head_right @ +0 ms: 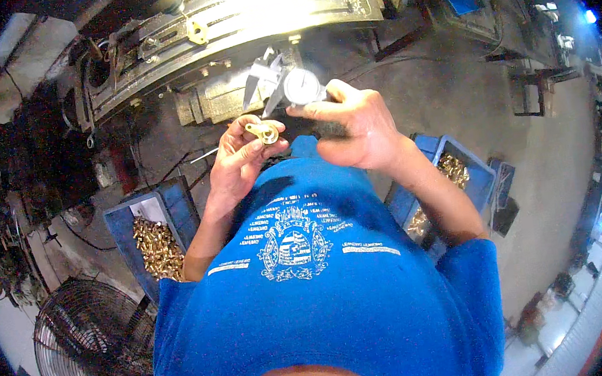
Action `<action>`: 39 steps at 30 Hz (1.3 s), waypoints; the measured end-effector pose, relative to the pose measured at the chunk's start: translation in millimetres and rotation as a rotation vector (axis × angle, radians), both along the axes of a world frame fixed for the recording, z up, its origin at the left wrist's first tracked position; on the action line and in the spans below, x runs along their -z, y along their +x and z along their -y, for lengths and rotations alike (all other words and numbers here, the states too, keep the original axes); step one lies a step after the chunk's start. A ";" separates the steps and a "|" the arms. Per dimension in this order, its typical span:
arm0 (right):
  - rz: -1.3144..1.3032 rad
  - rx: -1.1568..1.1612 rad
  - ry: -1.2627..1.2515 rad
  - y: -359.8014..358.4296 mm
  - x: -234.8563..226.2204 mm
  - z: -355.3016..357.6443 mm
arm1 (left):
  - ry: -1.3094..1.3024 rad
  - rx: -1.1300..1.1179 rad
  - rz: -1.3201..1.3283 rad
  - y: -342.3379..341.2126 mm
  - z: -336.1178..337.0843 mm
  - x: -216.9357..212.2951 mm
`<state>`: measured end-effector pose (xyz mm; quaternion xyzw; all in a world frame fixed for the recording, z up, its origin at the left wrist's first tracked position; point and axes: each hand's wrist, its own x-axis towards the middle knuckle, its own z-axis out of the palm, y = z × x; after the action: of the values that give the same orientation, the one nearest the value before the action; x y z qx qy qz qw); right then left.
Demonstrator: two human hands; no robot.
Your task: The person operates a milling machine to process small brass parts. They repeatedly pick parts from a bin, place them into the machine, use a lever to activate the milling cycle, and then remove the finished parts. The person also uses a dial caliper to measure a part.
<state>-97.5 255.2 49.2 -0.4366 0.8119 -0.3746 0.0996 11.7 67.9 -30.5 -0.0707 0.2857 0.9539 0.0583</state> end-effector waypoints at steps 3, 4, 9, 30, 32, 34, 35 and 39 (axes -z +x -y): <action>-0.078 -0.014 0.203 6.2 -7.6 -0.3 | 0.000 -0.004 -0.009 0.4 -0.2 1.0; -0.102 -0.021 0.169 5.8 -6.0 0.1 | 0.013 -0.012 0.005 1.2 -0.2 -0.5; -0.171 -0.017 0.116 5.7 -1.6 -0.3 | -0.012 -0.013 0.006 -1.9 -1.7 -0.7; -0.270 0.036 0.146 5.5 -6.7 -1.5 | -0.094 0.015 0.011 -14.0 -3.6 -11.7; -0.281 0.029 0.156 5.2 -6.6 -2.1 | -0.141 0.008 0.016 -14.7 -3.9 -13.1; -0.282 0.022 0.157 4.7 -6.8 -3.4 | -0.145 0.005 0.015 -15.8 -4.4 -14.4; -0.278 0.019 0.152 4.4 -7.4 -4.1 | -0.147 0.004 0.013 -16.3 -4.5 -14.9; -0.176 -0.031 0.080 -1.4 -11.2 -9.4 | -0.138 0.005 0.060 -15.9 -6.9 -14.2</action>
<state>-98.9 264.6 60.4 -0.4763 0.8249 -0.3002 0.0511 -4.2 74.8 -16.4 -0.1021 0.3490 0.9293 0.0643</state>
